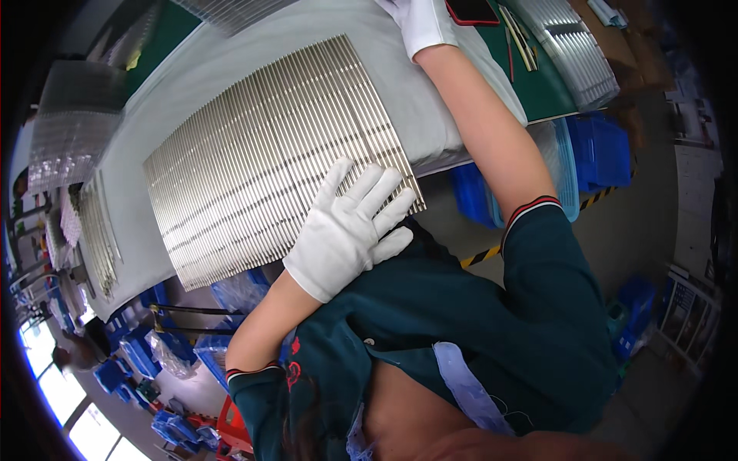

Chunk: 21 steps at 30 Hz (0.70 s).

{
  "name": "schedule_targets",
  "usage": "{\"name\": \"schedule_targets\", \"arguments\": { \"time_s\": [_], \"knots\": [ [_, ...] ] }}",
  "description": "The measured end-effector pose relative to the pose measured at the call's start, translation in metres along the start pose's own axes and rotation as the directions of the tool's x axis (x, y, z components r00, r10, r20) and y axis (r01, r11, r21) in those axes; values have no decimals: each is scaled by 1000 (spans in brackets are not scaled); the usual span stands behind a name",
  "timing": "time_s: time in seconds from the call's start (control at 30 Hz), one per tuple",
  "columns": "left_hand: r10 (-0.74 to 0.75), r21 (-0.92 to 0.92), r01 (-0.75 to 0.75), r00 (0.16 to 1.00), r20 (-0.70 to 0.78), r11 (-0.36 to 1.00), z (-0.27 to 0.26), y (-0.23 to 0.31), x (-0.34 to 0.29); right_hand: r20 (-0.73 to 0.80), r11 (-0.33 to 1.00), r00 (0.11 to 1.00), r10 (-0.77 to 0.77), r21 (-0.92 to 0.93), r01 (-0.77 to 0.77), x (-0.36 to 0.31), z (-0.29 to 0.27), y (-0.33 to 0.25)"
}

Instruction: Arranging and aligning long metal strips on a workbench in a manufacturing environment.

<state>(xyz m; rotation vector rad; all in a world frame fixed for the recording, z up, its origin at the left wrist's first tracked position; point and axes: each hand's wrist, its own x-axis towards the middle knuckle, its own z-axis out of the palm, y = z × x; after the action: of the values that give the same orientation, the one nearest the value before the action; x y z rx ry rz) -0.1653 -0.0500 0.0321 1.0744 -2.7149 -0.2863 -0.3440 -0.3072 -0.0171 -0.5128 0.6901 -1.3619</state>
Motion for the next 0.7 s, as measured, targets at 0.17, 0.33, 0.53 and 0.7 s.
{"name": "schedule_targets", "arguments": {
  "time_s": [0.17, 0.33, 0.53, 0.7],
  "knots": [
    [38, -75, -37, 999, 9, 997, 11, 3, 20, -249, 989, 968, 17, -137, -52, 0, 7, 0],
    [79, -82, -85, 994, -76, 993, 25, 5, 35, -256, 984, 966, 48, -152, -89, 4, 2, 1],
    [26, -69, -26, 1000, -8, 997, 11, 2, 16, 24, 986, 991, -130, -104, 131, -14, 0, -2],
    [-15, -7, 15, 1000, 3, 1000, 4, -1, -1, -297, 985, 955, 6, -162, -57, -6, 12, -3]
  ]
}}
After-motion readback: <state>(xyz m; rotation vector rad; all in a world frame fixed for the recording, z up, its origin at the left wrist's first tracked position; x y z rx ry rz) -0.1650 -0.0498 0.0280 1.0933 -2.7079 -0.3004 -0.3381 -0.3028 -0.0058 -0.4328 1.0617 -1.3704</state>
